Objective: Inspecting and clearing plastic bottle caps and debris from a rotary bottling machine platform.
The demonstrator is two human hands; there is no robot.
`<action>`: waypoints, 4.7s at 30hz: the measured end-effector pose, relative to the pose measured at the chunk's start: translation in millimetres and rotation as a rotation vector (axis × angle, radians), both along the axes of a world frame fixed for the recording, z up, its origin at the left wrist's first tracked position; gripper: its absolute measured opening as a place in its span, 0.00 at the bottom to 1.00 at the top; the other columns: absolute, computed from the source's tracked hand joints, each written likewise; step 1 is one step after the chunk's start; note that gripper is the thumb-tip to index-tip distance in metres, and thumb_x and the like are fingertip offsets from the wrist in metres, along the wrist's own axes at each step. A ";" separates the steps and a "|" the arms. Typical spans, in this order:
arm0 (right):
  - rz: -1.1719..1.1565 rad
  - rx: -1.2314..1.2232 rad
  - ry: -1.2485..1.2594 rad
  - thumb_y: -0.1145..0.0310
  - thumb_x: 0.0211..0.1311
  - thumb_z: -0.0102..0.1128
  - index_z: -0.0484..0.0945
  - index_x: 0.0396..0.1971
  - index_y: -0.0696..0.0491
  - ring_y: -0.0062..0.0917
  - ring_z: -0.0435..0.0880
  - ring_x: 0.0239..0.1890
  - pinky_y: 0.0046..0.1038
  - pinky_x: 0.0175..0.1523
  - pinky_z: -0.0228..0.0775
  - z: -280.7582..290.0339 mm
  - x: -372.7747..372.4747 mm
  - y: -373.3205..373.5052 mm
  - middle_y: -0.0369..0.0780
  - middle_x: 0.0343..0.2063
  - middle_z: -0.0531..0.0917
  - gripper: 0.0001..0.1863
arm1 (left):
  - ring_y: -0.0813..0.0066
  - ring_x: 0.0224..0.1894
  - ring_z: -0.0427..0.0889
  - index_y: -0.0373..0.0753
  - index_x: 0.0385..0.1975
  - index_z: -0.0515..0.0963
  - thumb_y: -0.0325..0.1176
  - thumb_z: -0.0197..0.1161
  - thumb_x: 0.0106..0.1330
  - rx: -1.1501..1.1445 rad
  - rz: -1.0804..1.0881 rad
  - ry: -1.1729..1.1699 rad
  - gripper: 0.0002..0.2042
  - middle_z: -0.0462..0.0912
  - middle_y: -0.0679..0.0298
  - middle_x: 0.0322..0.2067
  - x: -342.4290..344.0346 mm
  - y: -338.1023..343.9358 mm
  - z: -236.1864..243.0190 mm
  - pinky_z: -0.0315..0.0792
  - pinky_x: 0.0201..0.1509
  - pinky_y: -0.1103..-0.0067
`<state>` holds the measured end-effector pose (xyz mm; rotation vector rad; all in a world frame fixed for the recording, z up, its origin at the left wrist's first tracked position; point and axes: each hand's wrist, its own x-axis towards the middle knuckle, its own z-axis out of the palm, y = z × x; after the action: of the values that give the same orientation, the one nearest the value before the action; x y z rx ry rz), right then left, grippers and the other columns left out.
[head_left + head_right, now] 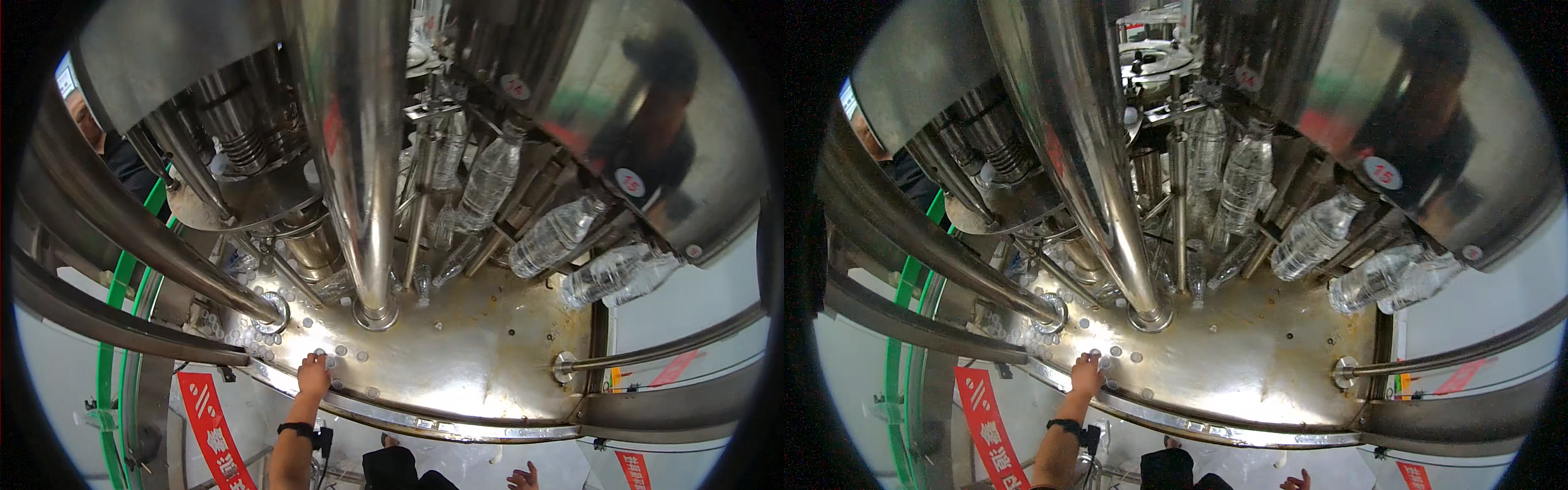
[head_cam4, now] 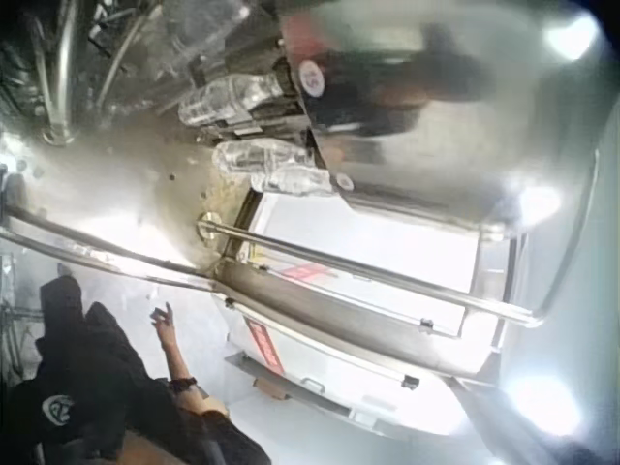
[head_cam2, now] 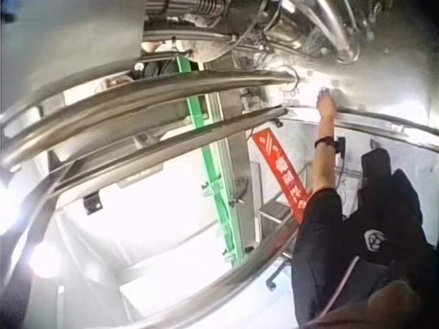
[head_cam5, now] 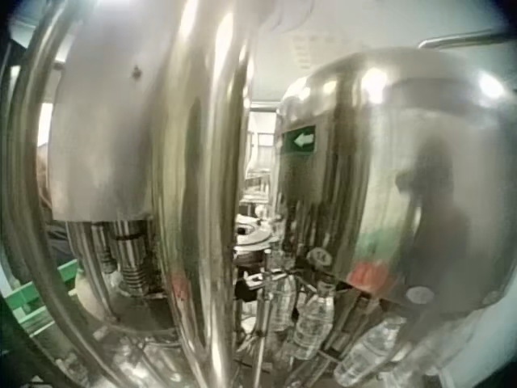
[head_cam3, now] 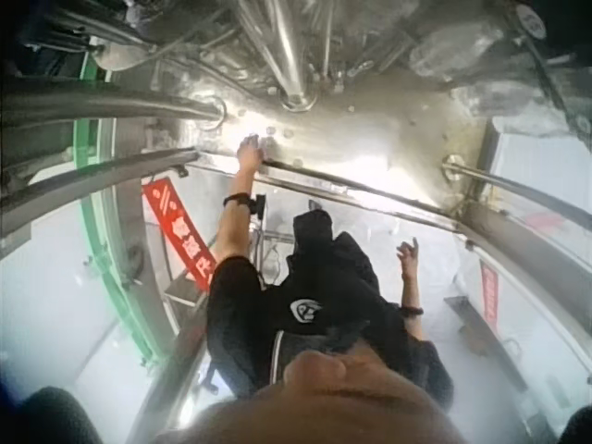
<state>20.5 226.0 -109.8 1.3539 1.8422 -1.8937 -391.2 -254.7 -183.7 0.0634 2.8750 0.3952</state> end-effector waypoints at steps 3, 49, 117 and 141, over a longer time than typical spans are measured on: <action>0.043 0.025 -0.014 0.55 0.61 0.56 0.46 0.67 0.45 0.31 0.76 0.48 0.35 0.49 0.71 18.3 -10.9 5.5 0.43 0.53 0.70 0.39 | 0.56 0.51 0.69 0.44 0.52 0.68 0.28 0.62 0.50 -0.119 0.200 -0.006 0.25 0.68 0.55 0.49 -20.0 -2.0 -28.3 0.70 0.49 0.64; -0.298 -0.983 -0.321 0.65 0.58 0.58 0.73 0.33 0.53 0.15 0.68 0.21 0.14 0.19 0.56 38.3 -234.2 -139.4 0.32 0.23 0.71 0.08 | 0.69 0.34 0.83 0.40 0.35 0.78 0.31 0.60 0.54 -0.257 -0.362 -0.319 0.09 0.83 0.62 0.31 -33.2 17.2 -26.1 0.74 0.41 0.70; 0.216 -0.936 -0.263 0.54 0.66 0.49 0.74 0.51 0.47 0.17 0.75 0.41 0.19 0.39 0.67 24.8 -291.9 -183.1 0.32 0.42 0.77 0.19 | 0.56 0.42 0.76 0.43 0.45 0.75 0.28 0.66 0.49 0.096 -0.209 0.015 0.20 0.76 0.56 0.42 -46.7 25.5 -29.7 0.73 0.44 0.69; 0.039 -0.963 -0.206 0.59 0.64 0.51 0.72 0.51 0.54 0.21 0.78 0.34 0.16 0.29 0.69 -16.5 -273.9 -131.6 0.36 0.35 0.78 0.20 | 0.63 0.41 0.77 0.41 0.45 0.74 0.26 0.63 0.50 -0.064 -0.036 -0.023 0.19 0.75 0.56 0.43 -117.2 -46.8 -41.4 0.73 0.44 0.68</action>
<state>-253.4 94.4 -126.3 1.0615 0.6470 -2.0605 -508.5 -301.5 -225.1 0.0995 2.8573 0.2951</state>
